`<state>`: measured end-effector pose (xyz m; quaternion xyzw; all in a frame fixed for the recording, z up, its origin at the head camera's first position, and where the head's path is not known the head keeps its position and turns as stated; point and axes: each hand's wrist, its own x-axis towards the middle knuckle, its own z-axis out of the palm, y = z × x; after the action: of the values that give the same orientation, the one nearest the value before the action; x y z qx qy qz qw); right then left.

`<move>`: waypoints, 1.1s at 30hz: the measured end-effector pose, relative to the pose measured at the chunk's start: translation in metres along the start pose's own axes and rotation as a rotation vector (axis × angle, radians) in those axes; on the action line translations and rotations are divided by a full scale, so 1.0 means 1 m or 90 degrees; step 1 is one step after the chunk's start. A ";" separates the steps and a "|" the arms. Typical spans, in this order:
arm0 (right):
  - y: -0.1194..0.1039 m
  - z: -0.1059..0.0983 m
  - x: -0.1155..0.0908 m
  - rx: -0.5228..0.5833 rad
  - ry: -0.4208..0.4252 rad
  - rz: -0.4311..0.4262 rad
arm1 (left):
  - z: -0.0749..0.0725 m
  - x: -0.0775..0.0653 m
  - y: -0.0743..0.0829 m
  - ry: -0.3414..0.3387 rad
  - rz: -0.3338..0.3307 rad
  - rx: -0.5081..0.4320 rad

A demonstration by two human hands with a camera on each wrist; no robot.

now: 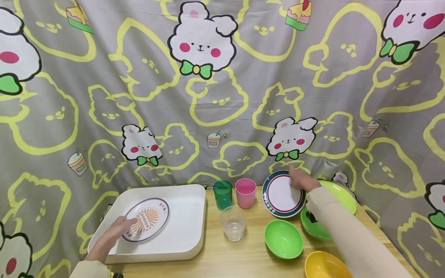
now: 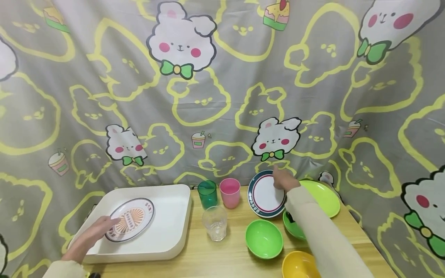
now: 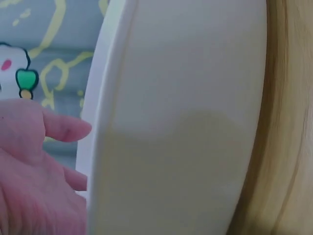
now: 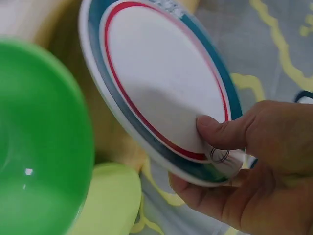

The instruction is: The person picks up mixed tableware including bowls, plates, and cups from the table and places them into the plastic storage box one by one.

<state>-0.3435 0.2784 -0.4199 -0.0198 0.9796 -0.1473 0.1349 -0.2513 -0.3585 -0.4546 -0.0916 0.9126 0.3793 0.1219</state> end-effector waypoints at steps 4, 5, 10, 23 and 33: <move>-0.003 -0.008 -0.009 0.069 -0.010 -0.021 | 0.004 -0.003 0.010 0.041 0.046 0.018; -0.003 -0.009 -0.011 0.094 -0.005 -0.027 | 0.004 -0.003 0.011 0.047 0.055 0.019; -0.002 -0.009 -0.017 0.199 0.017 -0.070 | 0.007 -0.008 0.014 0.050 0.067 0.019; 0.011 -0.019 -0.058 0.301 0.132 -0.111 | 0.010 -0.012 0.042 0.093 0.148 -0.092; 0.024 -0.013 -0.086 0.392 0.220 -0.099 | 0.032 -0.016 0.072 0.113 0.186 -0.131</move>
<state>-0.2646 0.3118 -0.3927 -0.0278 0.8932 -0.4465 -0.0445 -0.2498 -0.2842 -0.4233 -0.0034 0.8797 0.4748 -0.0250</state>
